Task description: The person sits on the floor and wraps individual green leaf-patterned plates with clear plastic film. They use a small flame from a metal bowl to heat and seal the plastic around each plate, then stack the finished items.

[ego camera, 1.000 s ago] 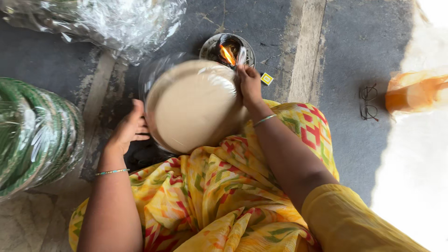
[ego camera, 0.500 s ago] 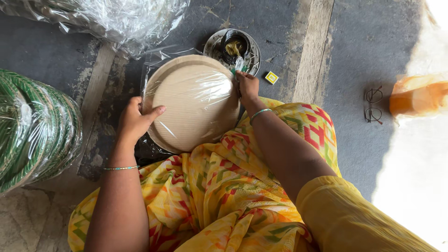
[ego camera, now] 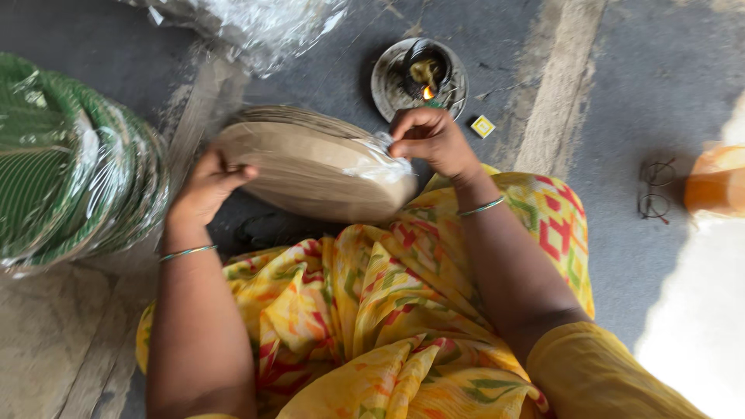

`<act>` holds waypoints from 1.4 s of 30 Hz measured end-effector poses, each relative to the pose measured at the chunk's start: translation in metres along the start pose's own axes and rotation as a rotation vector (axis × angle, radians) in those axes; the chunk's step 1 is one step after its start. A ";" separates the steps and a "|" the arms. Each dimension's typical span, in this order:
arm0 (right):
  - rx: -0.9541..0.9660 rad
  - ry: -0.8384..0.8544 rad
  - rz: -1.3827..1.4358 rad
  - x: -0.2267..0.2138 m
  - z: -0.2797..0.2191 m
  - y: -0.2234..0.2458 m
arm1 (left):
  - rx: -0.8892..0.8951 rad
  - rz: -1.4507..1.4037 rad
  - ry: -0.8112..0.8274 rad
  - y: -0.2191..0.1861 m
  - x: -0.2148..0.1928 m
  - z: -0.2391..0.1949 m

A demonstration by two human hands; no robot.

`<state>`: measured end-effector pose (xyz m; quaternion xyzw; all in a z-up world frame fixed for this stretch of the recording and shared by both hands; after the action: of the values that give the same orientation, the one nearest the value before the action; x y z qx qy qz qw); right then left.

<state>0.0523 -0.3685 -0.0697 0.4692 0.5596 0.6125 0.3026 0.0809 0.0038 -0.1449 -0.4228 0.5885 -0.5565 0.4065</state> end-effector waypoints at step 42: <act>0.714 -0.217 -0.504 -0.062 0.052 -0.263 | -0.762 0.408 0.153 0.208 -0.098 -0.039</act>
<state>0.0830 -0.3534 -0.3425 0.4547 0.7978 0.2355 0.3183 0.0652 0.1135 -0.3504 -0.3754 0.8515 -0.2378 0.2785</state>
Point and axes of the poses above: each hand's wrist, its own z-axis towards the middle knuckle, its own x-axis out of the palm, y = z × x, the point moved 8 cm from there along z, towards the middle knuckle, and after that the axes turned 9 degrees about x, right-handed, at the moved point
